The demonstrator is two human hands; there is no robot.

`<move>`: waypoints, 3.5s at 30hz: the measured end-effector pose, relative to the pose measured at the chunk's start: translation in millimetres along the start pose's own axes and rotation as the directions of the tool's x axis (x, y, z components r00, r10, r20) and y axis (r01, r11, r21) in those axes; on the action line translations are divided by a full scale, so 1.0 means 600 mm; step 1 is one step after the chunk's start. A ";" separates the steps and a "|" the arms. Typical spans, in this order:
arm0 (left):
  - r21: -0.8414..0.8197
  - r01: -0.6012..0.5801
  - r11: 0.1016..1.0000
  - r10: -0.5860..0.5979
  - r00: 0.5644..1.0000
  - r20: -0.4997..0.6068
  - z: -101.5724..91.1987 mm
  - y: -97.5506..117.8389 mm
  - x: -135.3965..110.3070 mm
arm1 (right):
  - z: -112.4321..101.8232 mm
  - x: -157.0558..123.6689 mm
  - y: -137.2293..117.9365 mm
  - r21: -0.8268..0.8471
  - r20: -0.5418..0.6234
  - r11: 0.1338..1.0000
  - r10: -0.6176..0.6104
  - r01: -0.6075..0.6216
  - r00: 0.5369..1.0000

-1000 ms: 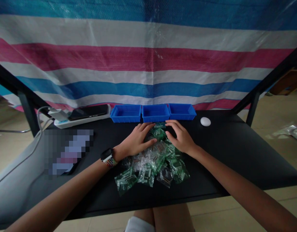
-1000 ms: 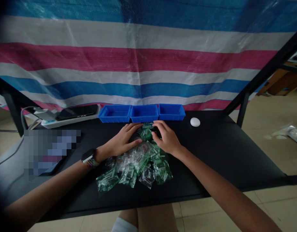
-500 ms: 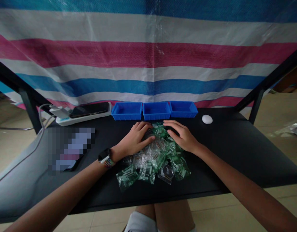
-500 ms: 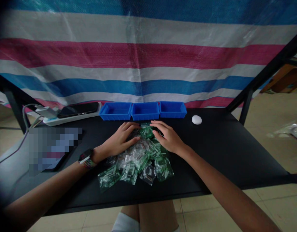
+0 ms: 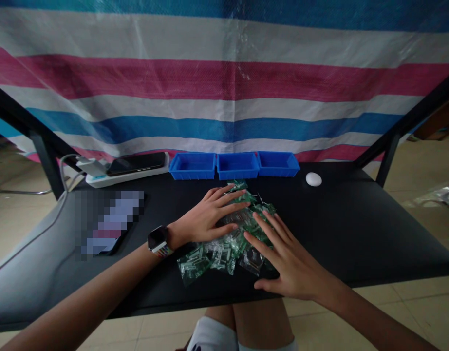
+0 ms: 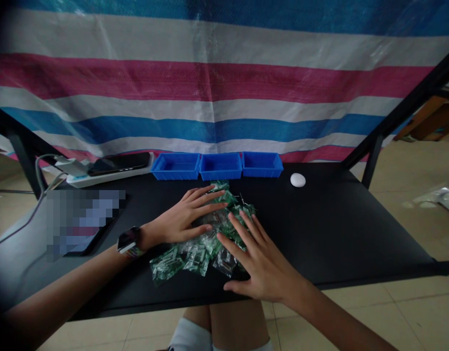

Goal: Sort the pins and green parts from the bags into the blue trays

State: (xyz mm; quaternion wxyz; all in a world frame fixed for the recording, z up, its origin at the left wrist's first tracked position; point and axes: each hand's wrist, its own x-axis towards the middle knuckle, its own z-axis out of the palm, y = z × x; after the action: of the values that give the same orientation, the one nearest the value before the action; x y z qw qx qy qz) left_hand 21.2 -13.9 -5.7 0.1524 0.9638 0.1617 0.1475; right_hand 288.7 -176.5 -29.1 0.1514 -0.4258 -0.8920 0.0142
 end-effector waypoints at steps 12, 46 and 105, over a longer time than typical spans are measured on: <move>0.011 0.078 0.997 -0.078 0.996 -0.032 0.023 0.008 0.010 | 0.004 0.061 0.131 0.064 0.040 0.991 -0.124 0.122 0.991; -0.415 0.177 0.892 -0.316 0.903 -0.293 -0.001 -0.003 0.030 | -0.034 0.120 0.058 0.657 -0.346 0.749 0.402 -0.087 0.848; -0.814 -0.003 0.581 -0.494 0.793 -0.356 0.008 0.001 0.019 | 0.017 0.191 0.083 0.959 -0.029 0.254 0.524 -0.124 0.851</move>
State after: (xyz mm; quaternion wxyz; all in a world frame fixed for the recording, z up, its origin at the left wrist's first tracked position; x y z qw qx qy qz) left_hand 33.1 -11.8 -7.0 0.5214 0.6792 0.2565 0.4484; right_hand 255.8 -56.2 -17.3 0.5137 -0.4314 -0.5651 0.4803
